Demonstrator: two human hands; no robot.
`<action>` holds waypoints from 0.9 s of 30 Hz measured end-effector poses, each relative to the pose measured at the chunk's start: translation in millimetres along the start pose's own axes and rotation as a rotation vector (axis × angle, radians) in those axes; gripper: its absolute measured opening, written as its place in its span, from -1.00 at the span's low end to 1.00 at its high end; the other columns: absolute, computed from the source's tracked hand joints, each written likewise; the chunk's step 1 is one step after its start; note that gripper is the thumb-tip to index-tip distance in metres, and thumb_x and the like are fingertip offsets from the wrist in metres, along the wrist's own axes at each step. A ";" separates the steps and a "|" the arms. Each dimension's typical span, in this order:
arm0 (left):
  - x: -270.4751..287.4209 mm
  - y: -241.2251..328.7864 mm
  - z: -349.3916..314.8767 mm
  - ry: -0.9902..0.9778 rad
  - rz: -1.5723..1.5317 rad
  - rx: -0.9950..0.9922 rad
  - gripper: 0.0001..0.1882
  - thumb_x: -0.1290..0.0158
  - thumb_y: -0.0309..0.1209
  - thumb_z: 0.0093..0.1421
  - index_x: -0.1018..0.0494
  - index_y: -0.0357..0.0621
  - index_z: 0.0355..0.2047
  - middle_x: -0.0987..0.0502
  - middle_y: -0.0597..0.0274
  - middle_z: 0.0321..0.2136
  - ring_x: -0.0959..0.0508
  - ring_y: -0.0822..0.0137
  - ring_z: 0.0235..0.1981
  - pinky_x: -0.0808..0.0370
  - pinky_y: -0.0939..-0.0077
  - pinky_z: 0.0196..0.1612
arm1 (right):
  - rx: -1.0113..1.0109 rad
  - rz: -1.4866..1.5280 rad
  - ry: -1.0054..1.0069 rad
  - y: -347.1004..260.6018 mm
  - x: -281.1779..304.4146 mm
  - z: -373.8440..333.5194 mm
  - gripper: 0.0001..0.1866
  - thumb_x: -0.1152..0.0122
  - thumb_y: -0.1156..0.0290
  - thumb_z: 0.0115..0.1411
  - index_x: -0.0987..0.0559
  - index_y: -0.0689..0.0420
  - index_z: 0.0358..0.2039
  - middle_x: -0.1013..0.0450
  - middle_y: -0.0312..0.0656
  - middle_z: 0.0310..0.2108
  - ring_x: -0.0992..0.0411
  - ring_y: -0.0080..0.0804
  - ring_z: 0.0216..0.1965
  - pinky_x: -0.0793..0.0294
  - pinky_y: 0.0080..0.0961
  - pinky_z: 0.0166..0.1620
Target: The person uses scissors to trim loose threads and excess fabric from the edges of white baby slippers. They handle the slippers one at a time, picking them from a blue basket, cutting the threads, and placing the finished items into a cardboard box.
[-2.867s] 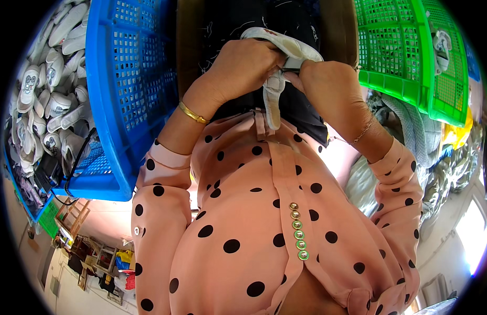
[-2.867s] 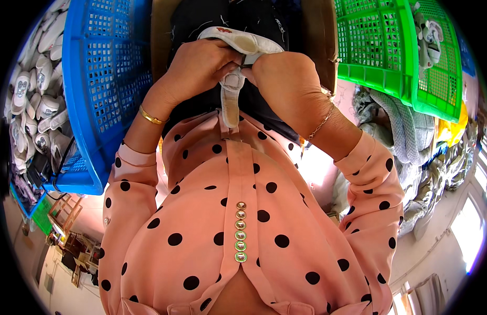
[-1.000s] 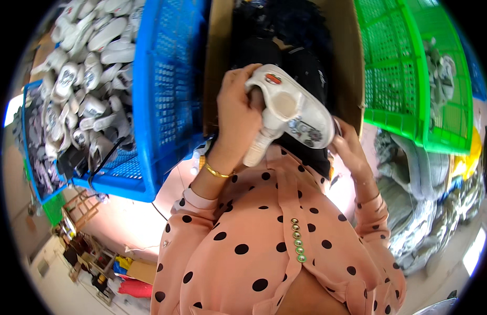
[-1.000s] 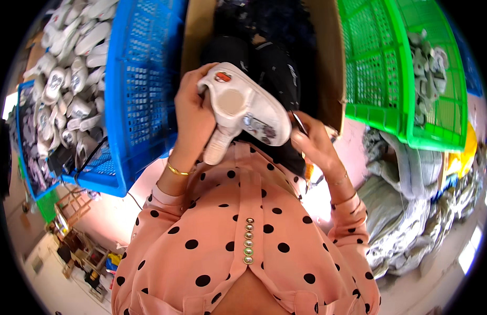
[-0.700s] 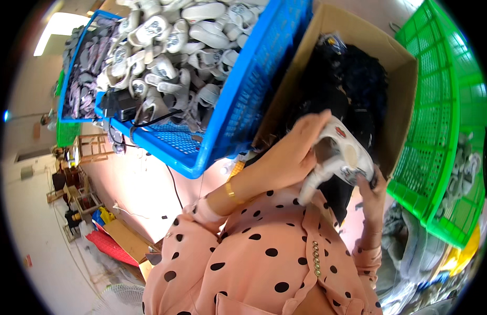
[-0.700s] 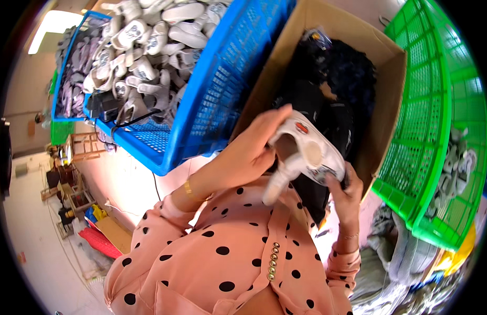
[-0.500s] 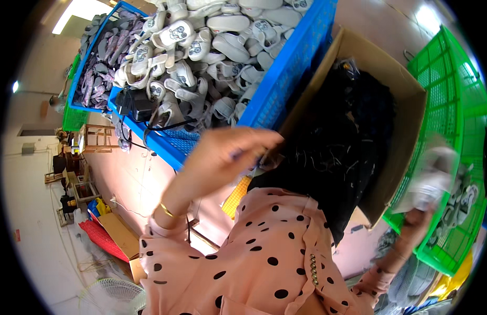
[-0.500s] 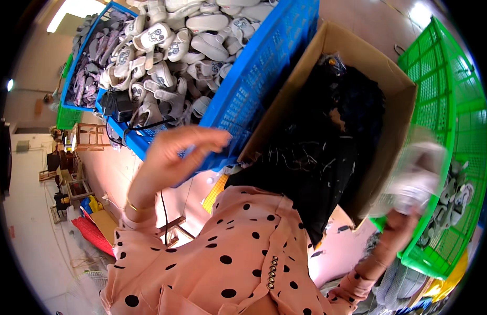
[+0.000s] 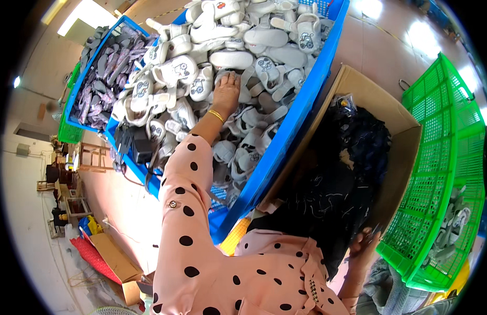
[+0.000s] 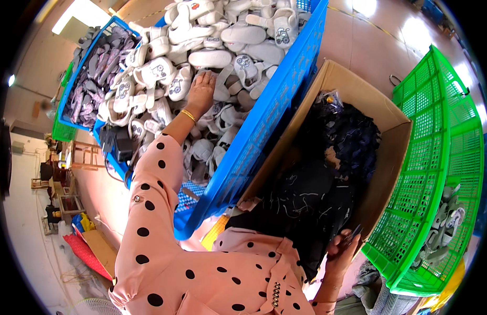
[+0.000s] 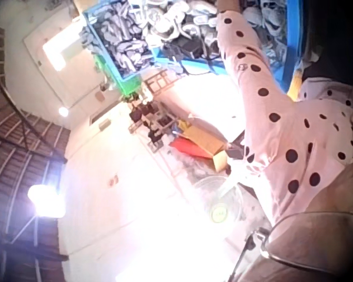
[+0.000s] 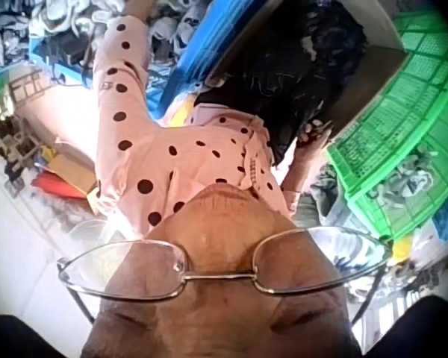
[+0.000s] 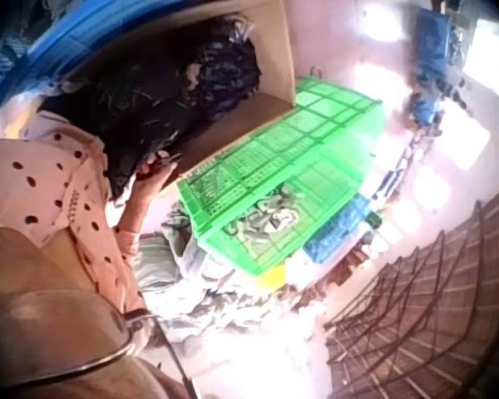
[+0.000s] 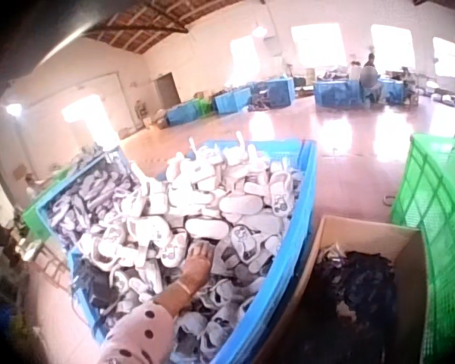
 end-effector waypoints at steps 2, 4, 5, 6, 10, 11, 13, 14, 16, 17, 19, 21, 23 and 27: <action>-15.2 -6.6 23.2 -0.053 0.072 -0.026 -0.49 -0.02 -0.44 0.11 -0.34 -0.13 0.12 -0.33 0.07 0.16 -0.27 0.11 0.22 -0.15 0.14 0.27 | -0.009 -0.024 -0.016 6.8 0.0 -6.3 -0.55 0.09 -0.16 0.34 -0.46 -0.01 -0.27 -0.28 -0.40 -0.65 -0.08 -0.66 -0.74 0.03 -0.70 -0.69; -27.9 -9.3 38.2 -0.145 0.083 -0.017 -0.54 -0.02 -0.41 0.13 -0.37 -0.09 0.08 -0.43 0.14 0.01 -0.34 0.14 0.10 -0.19 0.14 0.21 | -0.014 -0.039 -0.035 8.5 -1.0 -8.5 -0.56 0.10 -0.16 0.35 -0.45 -0.02 -0.27 -0.28 -0.40 -0.66 -0.08 -0.66 -0.74 0.04 -0.70 -0.68; -31.9 -2.5 47.6 -0.215 0.126 0.018 -0.58 -0.01 -0.39 0.14 -0.41 -0.04 0.05 -0.45 0.15 -0.03 -0.32 0.15 0.09 -0.22 0.18 0.14 | -0.075 -0.004 -0.073 9.0 2.6 -4.8 -0.55 0.11 -0.15 0.35 -0.44 -0.01 -0.28 -0.26 -0.41 -0.67 -0.05 -0.67 -0.74 0.03 -0.71 -0.66; -29.5 4.2 52.0 -0.204 0.223 -0.035 -0.60 -0.02 -0.39 0.14 -0.43 0.00 0.03 -0.49 0.16 -0.08 -0.38 0.16 0.05 -0.23 0.21 0.11 | -0.085 -0.016 -0.095 7.3 0.9 -3.5 -0.54 0.12 -0.15 0.36 -0.44 0.01 -0.29 -0.22 -0.41 -0.68 -0.03 -0.68 -0.74 0.05 -0.70 -0.66; -20.7 13.4 36.6 -0.345 0.114 -0.281 -0.64 -0.10 -0.43 0.02 -0.53 0.14 -0.12 -0.62 0.27 -0.37 -0.61 0.20 -0.24 -0.27 0.26 0.06 | -0.029 -0.047 -0.163 -10.2 -12.9 -0.4 -0.54 0.12 -0.09 0.38 -0.43 0.09 -0.31 -0.09 -0.46 -0.73 0.04 -0.71 -0.75 0.12 -0.68 -0.67; -8.0 5.3 30.8 -0.417 0.080 -0.233 -0.69 -0.11 -0.46 -0.02 -0.57 0.19 -0.23 -0.63 0.22 -0.31 -0.60 0.17 -0.18 -0.29 0.22 0.06 | 0.019 -0.081 -0.182 -14.8 -14.9 1.9 -0.54 0.12 -0.07 0.39 -0.43 0.10 -0.32 -0.06 -0.47 -0.74 0.05 -0.72 -0.75 0.13 -0.68 -0.67; 57.7 -4.0 28.8 -0.251 -0.289 -0.127 -0.72 -0.14 -0.49 -0.06 -0.58 0.19 -0.31 -0.62 0.24 -0.29 -0.56 0.14 -0.11 -0.28 0.18 0.09 | 0.121 -0.144 -0.202 -23.6 -13.6 2.7 -0.55 0.13 -0.02 0.41 -0.42 0.14 -0.33 -0.02 -0.49 -0.75 0.07 -0.73 -0.76 0.15 -0.67 -0.68; 107.5 0.3 28.3 -0.199 -0.335 -0.157 -0.71 -0.15 -0.53 -0.06 -0.56 0.12 -0.30 -0.60 0.27 -0.25 -0.50 0.14 -0.06 -0.25 0.10 0.16 | 0.144 -0.111 -0.174 -31.5 -14.9 0.7 -0.62 0.07 0.10 0.41 -0.44 0.17 -0.35 -0.01 -0.51 -0.76 0.09 -0.76 -0.77 0.16 -0.68 -0.68; 192.5 -0.1 8.3 0.062 -0.205 -0.250 -0.78 -0.11 -0.57 -0.03 -0.52 0.02 -0.35 -0.54 0.30 -0.32 -0.48 0.16 -0.09 -0.22 0.06 0.23 | 0.228 -0.201 -0.248 -45.8 -25.5 -0.7 -0.67 0.03 0.19 0.40 -0.45 0.19 -0.38 -0.02 -0.51 -0.76 0.08 -0.77 -0.76 0.15 -0.68 -0.69; 231.4 9.9 -0.1 0.183 -0.153 -0.302 -0.79 -0.07 -0.58 -0.02 -0.52 0.01 -0.37 -0.52 0.31 -0.36 -0.48 0.16 -0.10 -0.27 0.09 0.17 | 0.281 -0.246 -0.270 -60.0 -37.4 -5.0 -0.69 0.00 0.23 0.39 -0.46 0.19 -0.40 -0.03 -0.51 -0.75 0.08 -0.78 -0.76 0.15 -0.69 -0.69; 305.6 40.1 -22.3 0.258 -0.150 -0.404 -0.80 -0.06 -0.52 -0.06 -0.50 -0.03 -0.37 -0.48 0.28 -0.36 -0.48 0.23 -0.18 -0.37 0.32 -0.05 | 0.423 -0.298 -0.321 -88.1 -69.0 -22.1 -0.74 -0.01 0.36 0.37 -0.49 0.25 -0.41 -0.14 -0.49 -0.74 0.03 -0.80 -0.74 0.10 -0.73 -0.66; 348.1 85.8 -47.7 0.339 -0.055 -0.527 -0.91 -0.07 -0.40 -0.06 -0.48 0.03 -0.47 -0.43 0.35 -0.45 -0.46 0.35 -0.29 -0.37 0.41 -0.25 | 0.565 -0.402 -0.405 -108.8 -98.8 -39.6 -0.74 0.01 0.38 0.37 -0.52 0.29 -0.36 -0.22 -0.46 -0.72 -0.01 -0.80 -0.73 0.06 -0.75 -0.64; 375.2 135.6 -75.0 0.301 -0.015 -0.717 -0.97 -0.07 -0.40 -0.06 -0.47 -0.01 -0.54 -0.43 0.36 -0.47 -0.44 0.36 -0.27 -0.34 0.45 -0.28 | 0.647 -0.416 -0.558 -122.9 -128.3 -64.7 -0.73 0.02 0.39 0.36 -0.54 0.36 -0.21 -0.31 -0.41 -0.69 -0.12 -0.78 -0.69 -0.04 -0.76 -0.60; 368.8 220.4 -131.1 0.270 0.037 -1.175 -0.91 -0.08 -0.36 -0.01 -0.57 0.03 -0.59 -0.43 0.43 -0.54 -0.42 0.38 -0.29 -0.20 0.50 -0.35 | 0.484 -0.511 -0.604 -120.5 -158.1 -73.8 -0.65 -0.03 0.25 0.37 -0.53 0.35 -0.21 -0.31 -0.38 -0.68 -0.21 -0.73 -0.65 -0.16 -0.72 -0.56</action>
Point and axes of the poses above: each hand's wrist, its own z-axis towards the middle knuckle, its own x-axis out of the back of the hand, y = z × x, the point moved 4 cm from there along z, towards the middle knuckle
